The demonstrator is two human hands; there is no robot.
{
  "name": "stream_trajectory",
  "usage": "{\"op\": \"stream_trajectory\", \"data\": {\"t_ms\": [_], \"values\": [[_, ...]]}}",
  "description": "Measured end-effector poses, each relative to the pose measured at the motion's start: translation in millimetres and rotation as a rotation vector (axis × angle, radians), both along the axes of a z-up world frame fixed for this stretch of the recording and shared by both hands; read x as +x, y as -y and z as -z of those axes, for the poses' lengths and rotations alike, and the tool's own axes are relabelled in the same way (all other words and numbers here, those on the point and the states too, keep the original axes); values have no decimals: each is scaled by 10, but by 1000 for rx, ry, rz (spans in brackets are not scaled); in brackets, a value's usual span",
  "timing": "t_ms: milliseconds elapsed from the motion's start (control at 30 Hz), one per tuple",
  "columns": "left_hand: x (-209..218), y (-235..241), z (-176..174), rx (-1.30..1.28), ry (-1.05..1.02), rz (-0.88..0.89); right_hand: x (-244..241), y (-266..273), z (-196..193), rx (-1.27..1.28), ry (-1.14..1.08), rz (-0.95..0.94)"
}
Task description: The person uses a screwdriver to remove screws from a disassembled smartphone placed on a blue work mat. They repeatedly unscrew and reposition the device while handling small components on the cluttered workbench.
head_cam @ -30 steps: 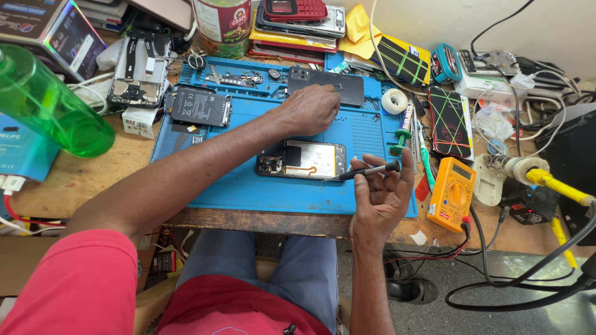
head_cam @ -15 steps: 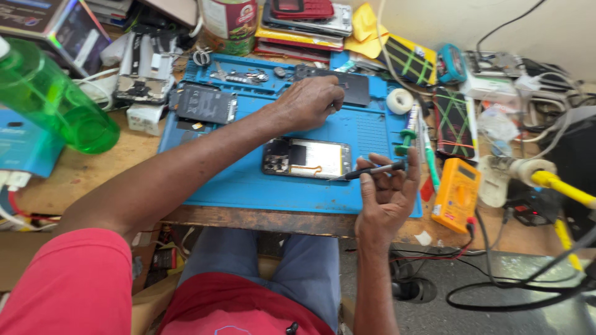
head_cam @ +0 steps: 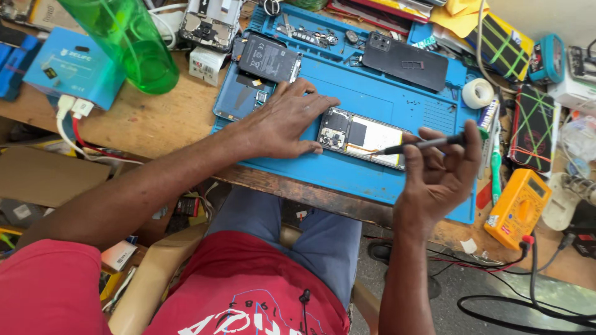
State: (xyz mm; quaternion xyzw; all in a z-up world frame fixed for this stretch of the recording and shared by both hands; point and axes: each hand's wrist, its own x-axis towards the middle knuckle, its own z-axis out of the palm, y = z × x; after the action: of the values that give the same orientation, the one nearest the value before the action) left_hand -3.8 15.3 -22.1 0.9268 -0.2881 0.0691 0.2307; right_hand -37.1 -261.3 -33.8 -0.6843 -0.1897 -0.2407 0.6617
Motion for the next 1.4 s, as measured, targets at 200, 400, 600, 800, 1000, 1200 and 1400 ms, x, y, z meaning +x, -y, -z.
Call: {"op": "stream_trajectory", "data": {"t_ms": [200,400,600,800,1000,1200,1400], "values": [[-23,-34,18,-53,8,-27,168,-218,-130,-204,77,-49],[-101,-102,43,-113,96,-33,395,-546,-222,-294,119,-200],[-111,-95,18,-93,28,-68,494,-747,-278,-360,138,-271],[-107,-102,57,-105,37,-64,487,-768,-263,-406,129,-241],[-99,-99,52,-101,11,-70,488,-783,-233,-417,155,-221],[-105,-100,44,-105,27,-66,484,-783,-233,-411,152,-213],[-101,-91,40,-82,51,-65,487,-819,-249,-432,187,-153]]}}
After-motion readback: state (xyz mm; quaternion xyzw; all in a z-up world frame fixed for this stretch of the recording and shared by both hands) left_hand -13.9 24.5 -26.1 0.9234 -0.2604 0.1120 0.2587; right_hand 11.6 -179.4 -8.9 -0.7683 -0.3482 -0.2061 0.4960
